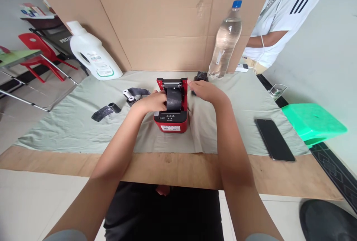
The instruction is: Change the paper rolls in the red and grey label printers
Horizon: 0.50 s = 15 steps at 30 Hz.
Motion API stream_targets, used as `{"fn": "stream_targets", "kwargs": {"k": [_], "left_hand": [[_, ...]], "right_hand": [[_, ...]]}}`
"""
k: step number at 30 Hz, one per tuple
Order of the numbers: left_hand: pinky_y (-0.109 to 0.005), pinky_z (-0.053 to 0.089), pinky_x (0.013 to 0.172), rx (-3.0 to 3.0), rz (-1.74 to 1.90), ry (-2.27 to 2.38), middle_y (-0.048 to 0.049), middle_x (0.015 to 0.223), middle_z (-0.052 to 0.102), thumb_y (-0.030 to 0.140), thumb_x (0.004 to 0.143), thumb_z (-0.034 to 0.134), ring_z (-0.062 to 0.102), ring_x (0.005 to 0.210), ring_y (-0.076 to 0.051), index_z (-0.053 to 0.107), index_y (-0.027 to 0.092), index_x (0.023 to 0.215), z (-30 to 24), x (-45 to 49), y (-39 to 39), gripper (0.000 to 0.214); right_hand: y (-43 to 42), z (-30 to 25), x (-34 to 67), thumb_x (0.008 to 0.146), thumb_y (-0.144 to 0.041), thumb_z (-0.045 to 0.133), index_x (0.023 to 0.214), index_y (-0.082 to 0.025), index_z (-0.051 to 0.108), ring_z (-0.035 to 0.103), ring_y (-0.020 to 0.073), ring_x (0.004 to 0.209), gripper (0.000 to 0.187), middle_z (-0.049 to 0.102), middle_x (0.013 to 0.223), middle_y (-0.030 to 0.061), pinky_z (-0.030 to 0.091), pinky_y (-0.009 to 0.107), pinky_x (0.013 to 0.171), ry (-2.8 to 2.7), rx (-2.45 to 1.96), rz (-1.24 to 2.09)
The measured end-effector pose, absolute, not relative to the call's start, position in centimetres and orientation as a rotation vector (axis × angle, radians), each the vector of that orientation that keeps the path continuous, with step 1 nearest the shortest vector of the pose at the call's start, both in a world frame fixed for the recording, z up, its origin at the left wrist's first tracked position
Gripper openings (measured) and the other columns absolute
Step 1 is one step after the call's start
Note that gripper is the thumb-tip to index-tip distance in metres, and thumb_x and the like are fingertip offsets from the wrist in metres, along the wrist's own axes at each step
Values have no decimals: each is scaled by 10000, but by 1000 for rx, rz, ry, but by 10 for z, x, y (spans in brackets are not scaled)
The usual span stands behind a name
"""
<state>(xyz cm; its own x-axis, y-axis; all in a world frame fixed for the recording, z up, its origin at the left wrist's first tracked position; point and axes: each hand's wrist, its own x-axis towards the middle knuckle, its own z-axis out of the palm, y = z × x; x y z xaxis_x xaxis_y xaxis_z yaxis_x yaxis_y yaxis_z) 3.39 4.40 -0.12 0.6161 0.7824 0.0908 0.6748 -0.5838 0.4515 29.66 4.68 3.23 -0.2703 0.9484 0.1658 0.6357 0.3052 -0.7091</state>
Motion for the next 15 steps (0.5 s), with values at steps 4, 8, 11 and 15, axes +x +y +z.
{"fn": "stream_targets", "kwargs": {"k": [4, 8, 11, 15], "left_hand": [[-490, 416, 1042, 2459, 413, 1212, -63, 803, 741, 138, 665, 681, 676, 978, -334, 711, 232, 786, 2, 38, 41, 157], [-398, 470, 888, 2547, 372, 1133, -6, 693, 690, 150, 705, 642, 652, 755, -226, 717, 227, 751, 19, 33, 27, 116], [-335, 475, 731, 2535, 456, 1102, 22, 694, 685, 171, 755, 618, 629, 675, -186, 757, 236, 793, 40, 22, 10, 158], [-373, 518, 835, 2611, 757, 1138, -19, 933, 775, 193, 819, 661, 699, 846, -230, 800, 251, 1013, 72, 10, -17, 246]], "right_hand": [[39, 41, 286, 991, -717, 450, 976, -255, 766, 716, 323, 950, 559, 777, 1165, 93, 539, 503, 938, -2033, -1600, 822], [42, 39, 286, 951, -723, 536, 863, -234, 765, 717, 290, 856, 547, 805, 995, 98, 557, 458, 829, -2028, -1535, 781], [40, 44, 287, 919, -737, 590, 767, -225, 749, 697, 258, 743, 557, 787, 834, 100, 556, 435, 744, -1985, -1475, 774], [19, 64, 276, 928, -677, 642, 764, -211, 746, 681, 218, 732, 505, 762, 794, 77, 554, 396, 726, -1938, -1229, 774]]}}
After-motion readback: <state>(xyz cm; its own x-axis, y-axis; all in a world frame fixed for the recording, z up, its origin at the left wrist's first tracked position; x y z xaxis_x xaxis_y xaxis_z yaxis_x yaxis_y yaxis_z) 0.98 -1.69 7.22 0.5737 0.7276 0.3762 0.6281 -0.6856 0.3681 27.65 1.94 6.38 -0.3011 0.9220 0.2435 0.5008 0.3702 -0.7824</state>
